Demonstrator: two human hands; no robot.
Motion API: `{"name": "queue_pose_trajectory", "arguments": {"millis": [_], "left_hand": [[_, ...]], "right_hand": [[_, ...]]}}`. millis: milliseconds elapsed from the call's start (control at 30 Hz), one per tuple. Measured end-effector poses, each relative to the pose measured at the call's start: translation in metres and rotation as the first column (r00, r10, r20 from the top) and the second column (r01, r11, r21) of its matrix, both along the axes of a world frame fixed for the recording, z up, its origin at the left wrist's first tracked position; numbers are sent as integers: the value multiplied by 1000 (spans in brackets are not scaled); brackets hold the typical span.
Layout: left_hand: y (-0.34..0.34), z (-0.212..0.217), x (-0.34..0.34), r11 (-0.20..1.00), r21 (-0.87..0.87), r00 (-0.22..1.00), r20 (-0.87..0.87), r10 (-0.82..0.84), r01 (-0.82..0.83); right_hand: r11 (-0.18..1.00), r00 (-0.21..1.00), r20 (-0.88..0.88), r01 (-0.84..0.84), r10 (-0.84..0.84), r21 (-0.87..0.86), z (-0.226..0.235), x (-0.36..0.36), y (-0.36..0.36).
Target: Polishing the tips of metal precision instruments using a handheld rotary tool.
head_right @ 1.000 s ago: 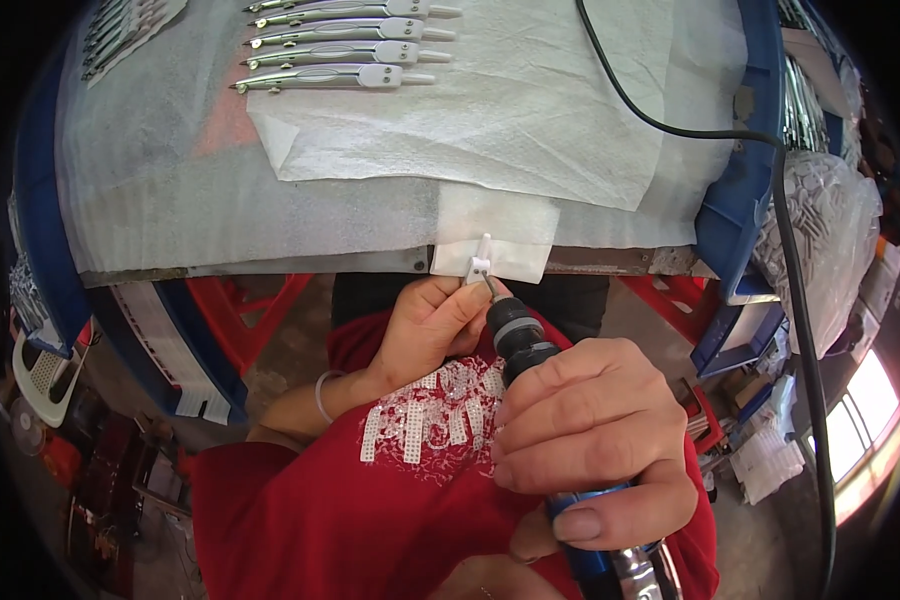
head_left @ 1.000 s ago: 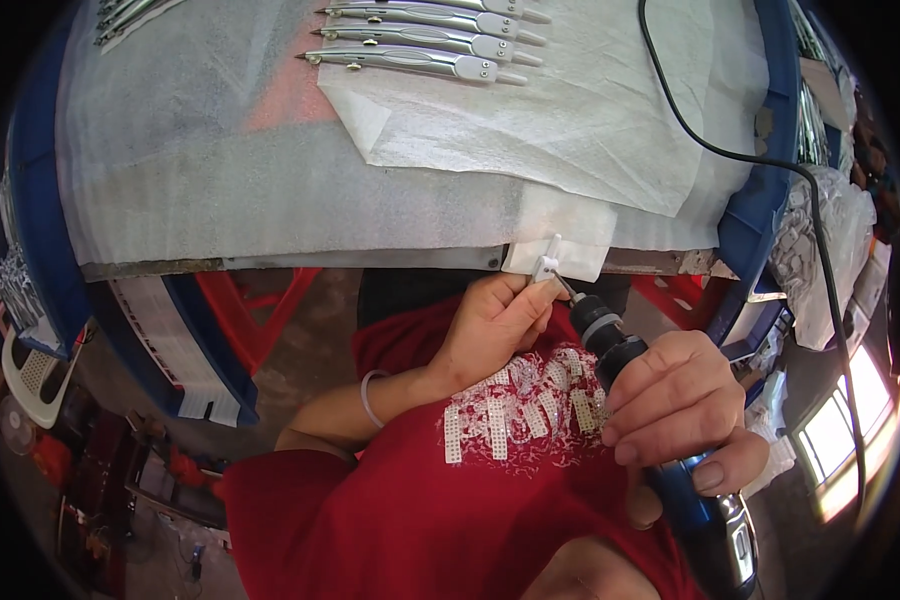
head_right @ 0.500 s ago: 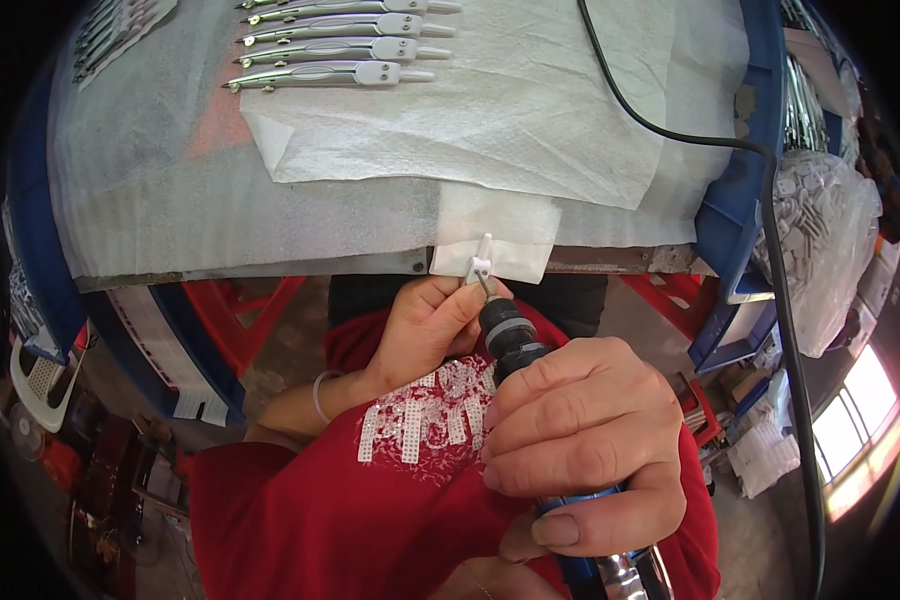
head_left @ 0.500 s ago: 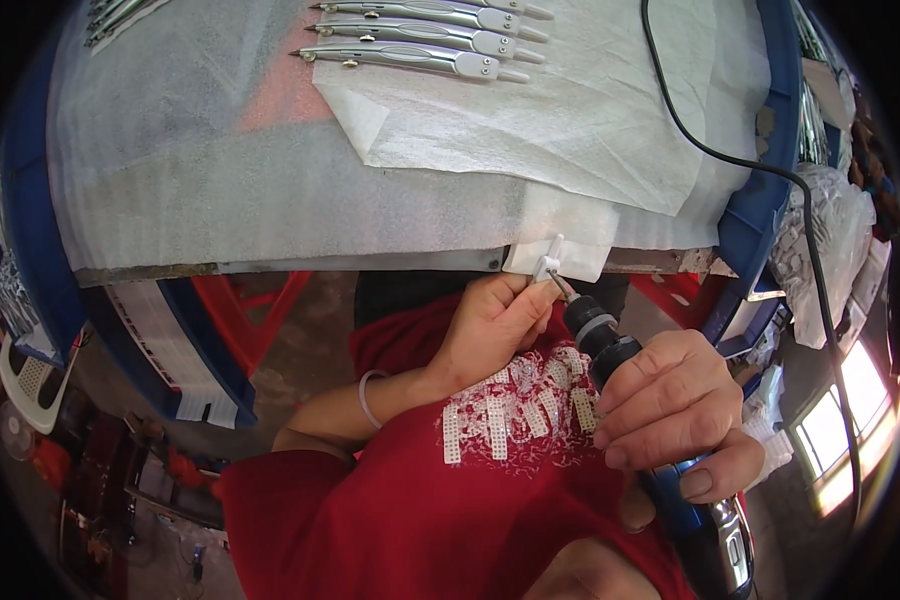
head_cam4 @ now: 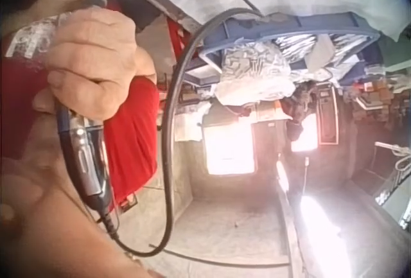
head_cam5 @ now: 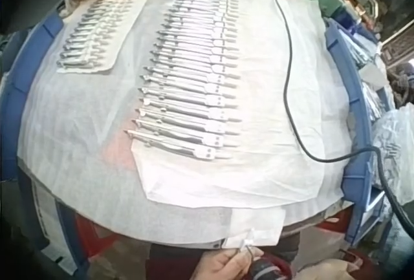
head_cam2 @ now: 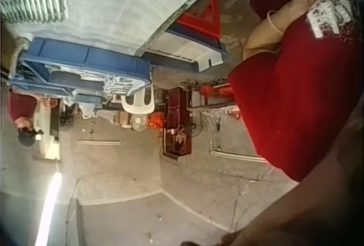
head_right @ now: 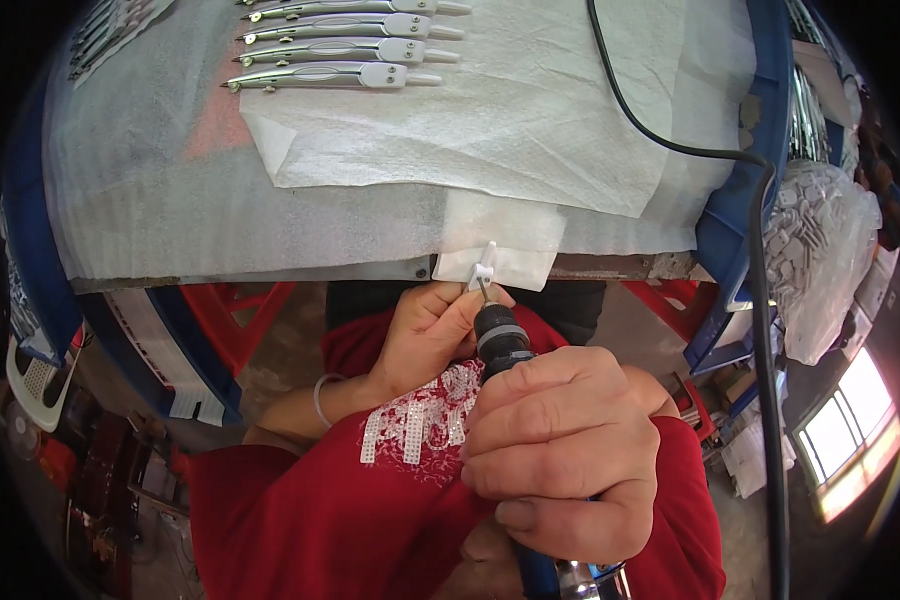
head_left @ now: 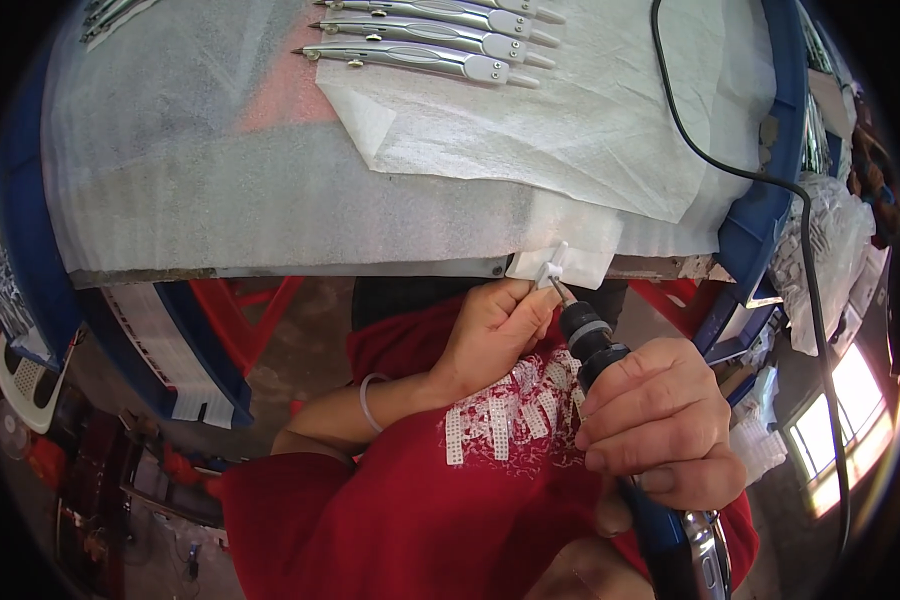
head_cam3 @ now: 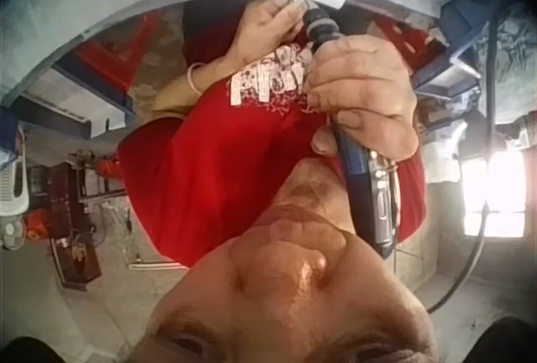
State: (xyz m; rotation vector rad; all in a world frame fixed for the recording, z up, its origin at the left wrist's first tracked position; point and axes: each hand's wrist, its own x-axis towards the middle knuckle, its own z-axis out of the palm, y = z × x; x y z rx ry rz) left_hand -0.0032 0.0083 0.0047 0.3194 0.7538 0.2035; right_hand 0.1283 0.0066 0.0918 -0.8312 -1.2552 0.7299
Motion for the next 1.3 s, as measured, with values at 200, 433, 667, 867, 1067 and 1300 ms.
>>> {"name": "queue_pose_trajectory", "arguments": {"millis": [200, 433, 667, 867, 1067, 1300], "left_hand": [[-5, -3, -1, 994, 111, 999, -39, -14, 18], [-8, -5, 0, 995, 99, 999, -37, 11, -7], [-4, -1, 1, 999, 31, 999, -46, 14, -13], [-1, 3, 2, 999, 46, 999, -41, 7, -5], [-1, 3, 2, 998, 56, 999, -48, -1, 3], [1, 4, 3, 999, 50, 997, -74, -15, 18]], "right_hand": [[998, 998, -24, -59, 59, 9, -4, 2, 6], [997, 997, -8, -81, 81, -8, -2, 5, 6], [995, 995, 14, -101, 101, -12, -1, 13, 0], [994, 995, -1, -99, 99, -42, 8, 18, -9], [996, 996, 23, -86, 87, -38, 4, 18, -10], [997, 997, 22, -73, 74, -33, 4, 16, -7]]}}
